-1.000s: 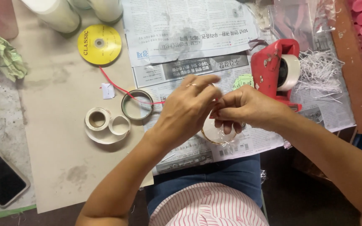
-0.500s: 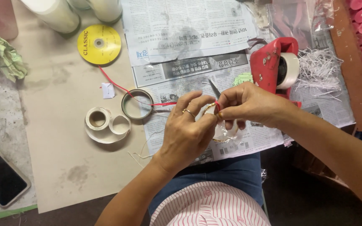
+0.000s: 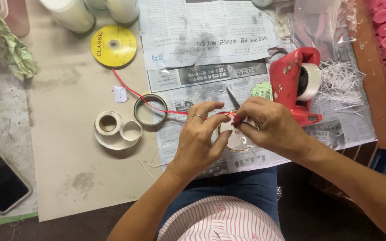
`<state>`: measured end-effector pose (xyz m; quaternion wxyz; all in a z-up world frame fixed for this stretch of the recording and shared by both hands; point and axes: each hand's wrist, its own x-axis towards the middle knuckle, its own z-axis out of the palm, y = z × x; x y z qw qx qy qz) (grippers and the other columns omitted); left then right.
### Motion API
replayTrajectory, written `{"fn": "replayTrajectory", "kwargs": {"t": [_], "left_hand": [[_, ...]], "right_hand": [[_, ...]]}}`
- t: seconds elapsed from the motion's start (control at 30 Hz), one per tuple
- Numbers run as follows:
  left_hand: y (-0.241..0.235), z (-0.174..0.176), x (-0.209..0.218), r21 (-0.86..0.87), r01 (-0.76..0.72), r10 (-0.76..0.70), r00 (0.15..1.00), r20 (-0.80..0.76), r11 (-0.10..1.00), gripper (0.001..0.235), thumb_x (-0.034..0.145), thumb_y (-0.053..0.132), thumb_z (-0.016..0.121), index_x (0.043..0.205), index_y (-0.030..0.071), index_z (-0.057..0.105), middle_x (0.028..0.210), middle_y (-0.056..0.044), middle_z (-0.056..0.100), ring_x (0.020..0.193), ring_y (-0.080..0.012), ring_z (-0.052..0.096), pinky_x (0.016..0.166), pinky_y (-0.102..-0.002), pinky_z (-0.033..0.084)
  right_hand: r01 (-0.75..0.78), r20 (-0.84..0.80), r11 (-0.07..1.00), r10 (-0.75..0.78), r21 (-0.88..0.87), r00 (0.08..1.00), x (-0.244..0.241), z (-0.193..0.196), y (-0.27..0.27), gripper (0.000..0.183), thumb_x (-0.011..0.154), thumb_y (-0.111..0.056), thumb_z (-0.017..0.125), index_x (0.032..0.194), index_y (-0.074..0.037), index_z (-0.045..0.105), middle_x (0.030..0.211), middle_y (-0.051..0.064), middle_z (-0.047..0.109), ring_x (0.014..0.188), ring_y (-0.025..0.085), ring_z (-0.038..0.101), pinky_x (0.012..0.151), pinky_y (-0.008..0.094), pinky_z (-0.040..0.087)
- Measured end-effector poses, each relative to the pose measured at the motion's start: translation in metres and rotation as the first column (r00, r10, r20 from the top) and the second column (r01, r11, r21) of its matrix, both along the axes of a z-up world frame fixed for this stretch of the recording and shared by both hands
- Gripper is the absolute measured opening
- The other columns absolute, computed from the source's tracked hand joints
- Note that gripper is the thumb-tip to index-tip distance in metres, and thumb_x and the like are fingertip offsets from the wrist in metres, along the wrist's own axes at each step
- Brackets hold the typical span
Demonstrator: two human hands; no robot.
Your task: Wrapping a candle in plastic film and adding a decorative gold ring.
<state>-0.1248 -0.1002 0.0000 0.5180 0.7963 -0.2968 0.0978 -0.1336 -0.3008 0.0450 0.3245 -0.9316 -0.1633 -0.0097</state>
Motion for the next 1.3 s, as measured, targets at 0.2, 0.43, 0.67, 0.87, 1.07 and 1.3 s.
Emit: {"fn": "replayTrajectory", "kwargs": {"t": [0.2,0.43,0.67,0.87,1.07,1.3], "left_hand": [[-0.007,-0.001,0.006,-0.008,0.026,-0.026,0.999,0.035,1.0,0.021,0.08,0.005,0.079,0.1,0.006,0.073,0.124,-0.012,0.062,0.123,-0.0364,0.057,0.102,-0.047,0.049],[-0.008,-0.003,0.011,0.067,0.008,-0.017,0.99,0.142,0.998,0.01,0.086,0.003,0.075,0.095,0.009,0.074,0.12,-0.01,0.065,0.123,-0.0371,0.057,0.1,-0.045,0.05],[-0.014,-0.015,0.008,0.153,-0.034,-0.019,0.943,0.331,0.988,0.004,0.087,0.005,0.067,0.085,0.009,0.067,0.113,-0.009,0.064,0.121,-0.0365,0.058,0.088,-0.042,0.053],[-0.014,-0.013,0.006,0.172,-0.044,-0.026,0.922,0.387,0.984,0.008,0.085,0.003,0.064,0.079,0.008,0.063,0.115,-0.009,0.06,0.12,-0.0342,0.059,0.078,-0.038,0.053],[-0.012,-0.014,0.005,0.151,0.018,-0.081,0.903,0.422,0.988,0.009,0.086,0.002,0.061,0.079,0.007,0.061,0.109,-0.01,0.059,0.116,-0.0341,0.06,0.077,-0.039,0.052],[-0.012,-0.026,0.007,0.135,0.093,-0.139,0.91,0.39,0.986,0.01,0.087,0.004,0.057,0.079,0.009,0.06,0.096,-0.006,0.059,0.106,-0.0307,0.063,0.074,-0.037,0.051]], "right_hand": [[0.099,-0.038,0.991,-0.096,0.094,0.995,-0.001,-0.001,-0.003,0.015,0.077,-0.005,0.08,0.087,-0.016,0.076,0.087,0.0,0.067,0.077,0.015,0.064,0.065,0.032,0.054],[0.107,-0.179,0.985,-0.082,0.133,0.98,0.005,0.008,-0.006,0.01,0.077,-0.005,0.079,0.081,-0.014,0.076,0.092,0.005,0.069,0.079,0.021,0.066,0.067,0.035,0.053],[0.184,-0.343,0.935,-0.073,0.302,0.936,0.013,-0.007,-0.018,0.004,0.085,-0.007,0.075,0.086,-0.007,0.078,0.098,0.008,0.07,0.066,0.008,0.052,0.054,0.023,0.047],[0.261,-0.164,0.909,-0.218,0.324,0.962,0.005,-0.018,0.0,0.009,0.09,-0.002,0.072,0.095,-0.005,0.079,0.086,0.01,0.075,0.08,0.016,0.071,0.063,0.028,0.057],[0.231,0.12,0.927,-0.276,0.296,0.954,0.005,-0.05,0.003,0.008,0.09,0.0,0.075,0.093,-0.007,0.077,0.078,0.008,0.071,0.071,0.02,0.068,0.057,0.028,0.053],[0.283,0.2,0.904,-0.357,0.322,0.912,0.003,-0.056,0.011,0.003,0.094,0.002,0.073,0.093,-0.001,0.073,0.075,0.013,0.065,0.067,0.022,0.065,0.055,0.032,0.054]]}}
